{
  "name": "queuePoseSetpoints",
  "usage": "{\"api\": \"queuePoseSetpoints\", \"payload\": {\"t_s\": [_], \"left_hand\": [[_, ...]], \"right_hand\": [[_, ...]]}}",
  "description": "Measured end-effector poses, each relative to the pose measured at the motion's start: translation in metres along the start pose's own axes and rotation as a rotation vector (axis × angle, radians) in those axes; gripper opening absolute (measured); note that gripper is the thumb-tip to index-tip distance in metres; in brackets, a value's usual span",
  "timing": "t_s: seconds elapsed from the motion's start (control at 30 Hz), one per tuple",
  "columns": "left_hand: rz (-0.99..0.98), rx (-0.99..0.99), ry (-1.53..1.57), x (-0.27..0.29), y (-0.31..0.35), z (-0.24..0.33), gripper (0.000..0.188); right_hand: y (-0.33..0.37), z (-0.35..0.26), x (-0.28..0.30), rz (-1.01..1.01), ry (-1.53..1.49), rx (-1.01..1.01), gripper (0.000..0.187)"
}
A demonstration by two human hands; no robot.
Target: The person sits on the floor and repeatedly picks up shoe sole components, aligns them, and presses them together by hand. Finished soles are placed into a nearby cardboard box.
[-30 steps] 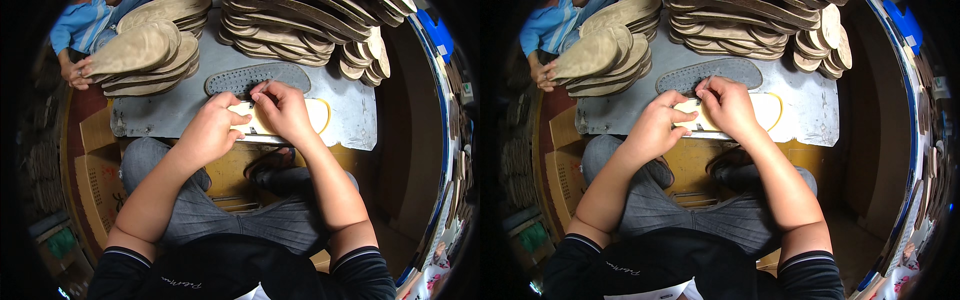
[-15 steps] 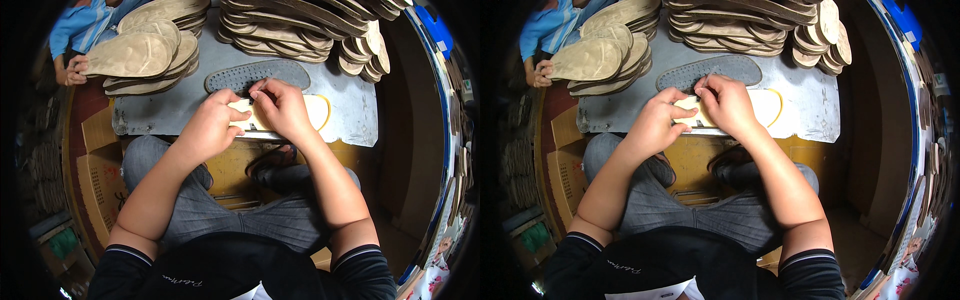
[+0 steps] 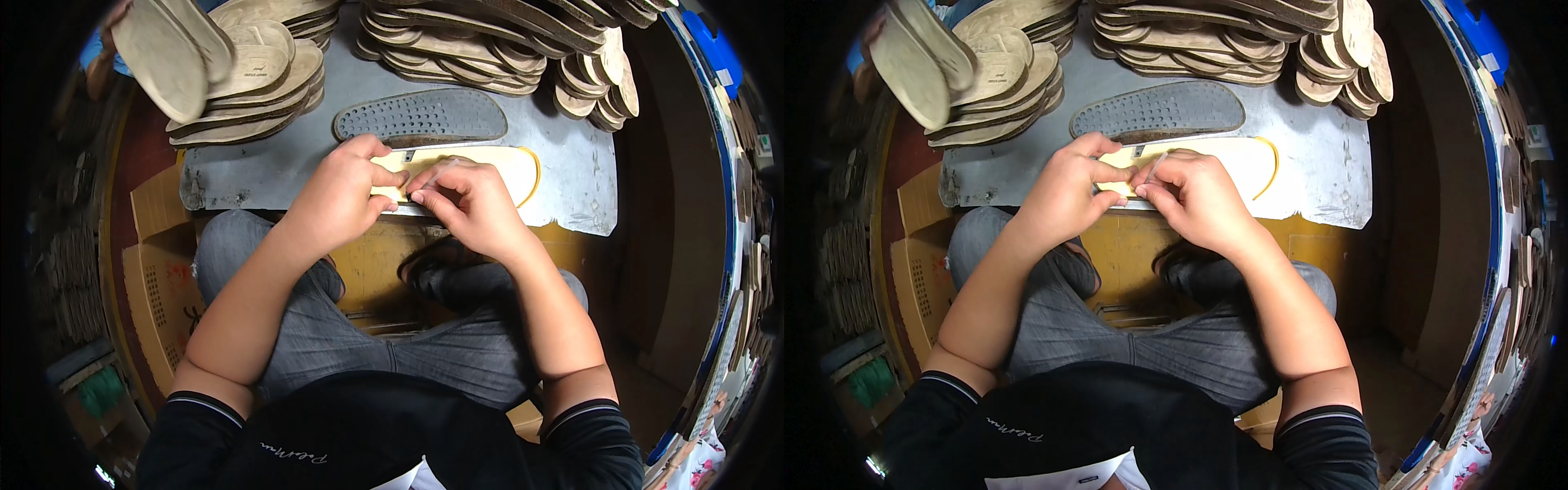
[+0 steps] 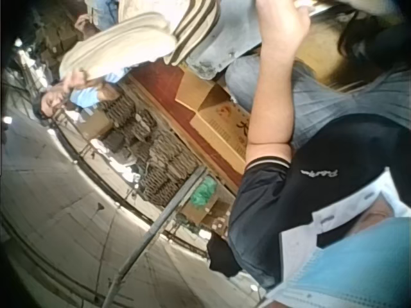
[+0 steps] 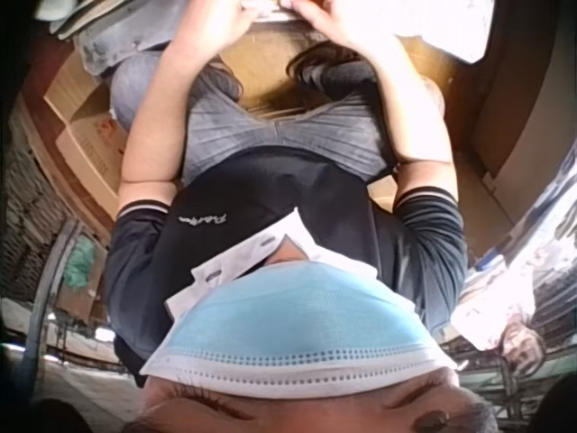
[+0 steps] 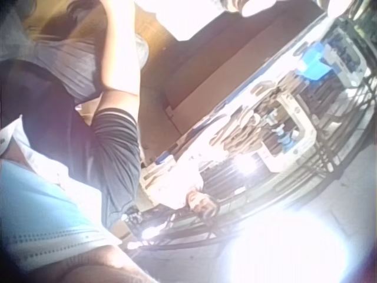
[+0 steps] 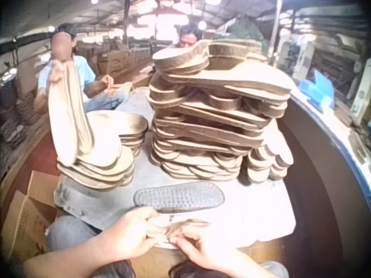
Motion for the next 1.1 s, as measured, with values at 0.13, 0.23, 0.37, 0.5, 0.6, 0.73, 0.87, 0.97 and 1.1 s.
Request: {"api": "queuePoseSetpoints", "payload": {"t_s": [0.13,0.23,0.37,0.5,0.6,0.73,0.87,0.97,1.1], "left_hand": [[-0.013,0.019,0.003,-0.002,0.001,-0.004,0.037],[-0.018,0.015,-0.012,-0.002,0.001,-0.005,0.037],[-0.027,0.036,0.005,-0.002,0.0,-0.004,0.038],[-0.018,0.003,0.003,-0.001,0.0,-0.004,0.038],[-0.03,0.005,0.002,-0.002,0.0,-0.004,0.039],[-0.034,0.018,-0.004,-0.002,-0.001,-0.003,0.039],[-0.045,0.027,-0.009,-0.002,0.0,-0.005,0.039],[-0.047,0.027,-0.008,-0.002,-0.001,-0.003,0.039],[-0.054,0.04,-0.014,-0.003,-0.001,-0.004,0.04]], "right_hand": [[-0.004,-0.007,-0.001,0.009,0.067,0.166,0.007],[-0.005,-0.009,-0.001,0.03,0.045,0.149,0.008],[-0.005,0.002,-0.004,0.063,-0.043,0.021,0.007],[-0.004,-0.003,-0.004,0.009,0.025,0.073,0.006],[-0.004,-0.005,-0.004,0.02,0.018,0.071,0.005],[-0.008,-0.003,-0.004,0.085,-0.04,-0.012,0.008],[-0.006,0.002,-0.007,0.004,0.026,0.0,0.007],[-0.007,0.003,-0.007,0.017,0.052,0.006,0.007],[-0.009,0.002,-0.007,0.023,0.02,0.007,0.007]]}}
Point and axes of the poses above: each hand's wrist, its own y-axis away from the middle knuckle, its own x-axis out of the back of the hand, z = x × y, the point moved 8 cm from there along -y, towards the middle knuckle, and after that the axes turned 12 degrees about z, right-handed, at the moved point
